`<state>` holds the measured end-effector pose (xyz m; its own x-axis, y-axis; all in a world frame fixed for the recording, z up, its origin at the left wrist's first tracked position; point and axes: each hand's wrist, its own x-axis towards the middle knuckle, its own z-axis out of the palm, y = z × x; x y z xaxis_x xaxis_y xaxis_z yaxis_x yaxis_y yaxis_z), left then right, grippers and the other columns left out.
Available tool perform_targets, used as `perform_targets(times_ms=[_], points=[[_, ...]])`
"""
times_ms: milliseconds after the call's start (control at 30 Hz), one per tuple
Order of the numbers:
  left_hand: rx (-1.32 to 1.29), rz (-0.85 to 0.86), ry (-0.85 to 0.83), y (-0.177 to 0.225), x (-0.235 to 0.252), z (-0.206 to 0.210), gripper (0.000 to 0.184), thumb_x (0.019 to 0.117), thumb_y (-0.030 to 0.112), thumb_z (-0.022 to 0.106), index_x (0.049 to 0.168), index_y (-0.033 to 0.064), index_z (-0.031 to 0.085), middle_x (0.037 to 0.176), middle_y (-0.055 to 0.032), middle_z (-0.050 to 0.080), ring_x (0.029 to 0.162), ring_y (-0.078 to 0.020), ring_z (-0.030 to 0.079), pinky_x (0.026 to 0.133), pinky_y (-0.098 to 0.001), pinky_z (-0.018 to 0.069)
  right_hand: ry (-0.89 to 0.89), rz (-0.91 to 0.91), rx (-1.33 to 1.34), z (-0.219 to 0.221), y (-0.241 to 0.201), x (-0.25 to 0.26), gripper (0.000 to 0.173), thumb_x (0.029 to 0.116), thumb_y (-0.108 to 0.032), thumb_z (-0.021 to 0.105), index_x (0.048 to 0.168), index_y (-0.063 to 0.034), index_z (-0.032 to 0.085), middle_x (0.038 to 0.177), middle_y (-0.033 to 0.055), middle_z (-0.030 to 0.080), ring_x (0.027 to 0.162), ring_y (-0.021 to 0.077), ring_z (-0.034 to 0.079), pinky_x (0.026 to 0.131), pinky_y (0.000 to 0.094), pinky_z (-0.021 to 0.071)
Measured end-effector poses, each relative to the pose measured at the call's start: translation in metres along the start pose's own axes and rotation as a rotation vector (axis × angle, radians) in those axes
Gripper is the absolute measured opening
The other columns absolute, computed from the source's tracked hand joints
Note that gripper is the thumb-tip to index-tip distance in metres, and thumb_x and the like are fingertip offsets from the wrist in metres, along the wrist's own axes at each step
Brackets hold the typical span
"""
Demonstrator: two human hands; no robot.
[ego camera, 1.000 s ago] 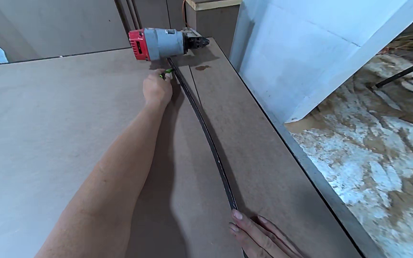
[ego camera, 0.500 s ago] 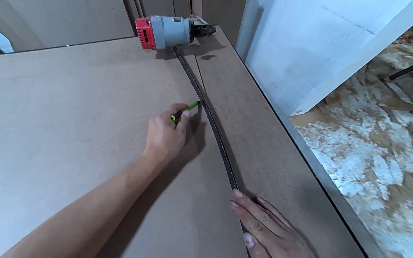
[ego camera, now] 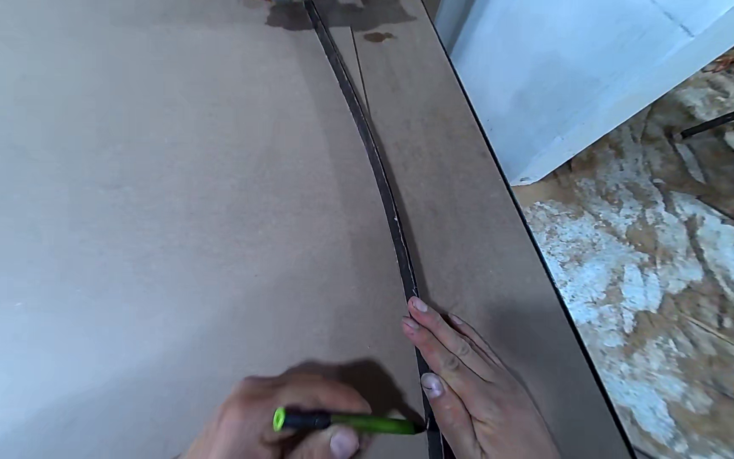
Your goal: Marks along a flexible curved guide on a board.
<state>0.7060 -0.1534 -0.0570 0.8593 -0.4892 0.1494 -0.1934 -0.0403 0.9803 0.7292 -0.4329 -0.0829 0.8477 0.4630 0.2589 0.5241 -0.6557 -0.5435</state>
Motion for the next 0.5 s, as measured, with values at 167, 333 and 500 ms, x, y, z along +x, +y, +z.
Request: perform_targets(times_ms=[167, 333, 500], points=[[0.019, -0.193, 0.021, -0.004, 0.065, -0.021, 0.026, 0.1084, 0.026, 0.051, 0.109, 0.0094, 0.071, 0.087, 0.0015, 0.076, 0.069, -0.0095, 0.072, 0.060, -0.0254, 0.0629, 0.012, 0.003, 0.014, 0.001, 0.000, 0.001, 0.049, 0.1119, -0.038, 0.029, 0.152, -0.0246, 0.053, 0.161, -0.0078, 0.046, 0.146, 0.0132, 0.046, 0.123, 0.0496, 0.0391], [0.109, -0.296, 0.230, -0.015, 0.173, -0.083, 0.027, 0.1100, 0.026, 0.049, 0.107, 0.0043, 0.064, 0.084, -0.0032, 0.075, 0.072, -0.0122, 0.073, 0.068, -0.0284, 0.0618, 0.009, 0.006, 0.004, 0.001, 0.001, 0.002, 0.049, 0.1120, -0.039, 0.028, 0.151, -0.0243, 0.055, 0.159, -0.0062, 0.049, 0.146, 0.0137, 0.046, 0.124, 0.0484, 0.0375], [0.034, -0.190, 0.667, -0.046, 0.254, -0.161, 0.029, 0.1110, 0.029, 0.047, 0.112, 0.0036, 0.060, 0.081, -0.0040, 0.073, 0.070, -0.0138, 0.071, 0.066, -0.0289, 0.0606, -0.016, 0.007, 0.021, -0.002, -0.002, 0.004, 0.049, 0.1121, -0.036, 0.029, 0.149, -0.0173, 0.057, 0.156, 0.0002, 0.053, 0.145, 0.0156, 0.048, 0.124, 0.0475, 0.0358]])
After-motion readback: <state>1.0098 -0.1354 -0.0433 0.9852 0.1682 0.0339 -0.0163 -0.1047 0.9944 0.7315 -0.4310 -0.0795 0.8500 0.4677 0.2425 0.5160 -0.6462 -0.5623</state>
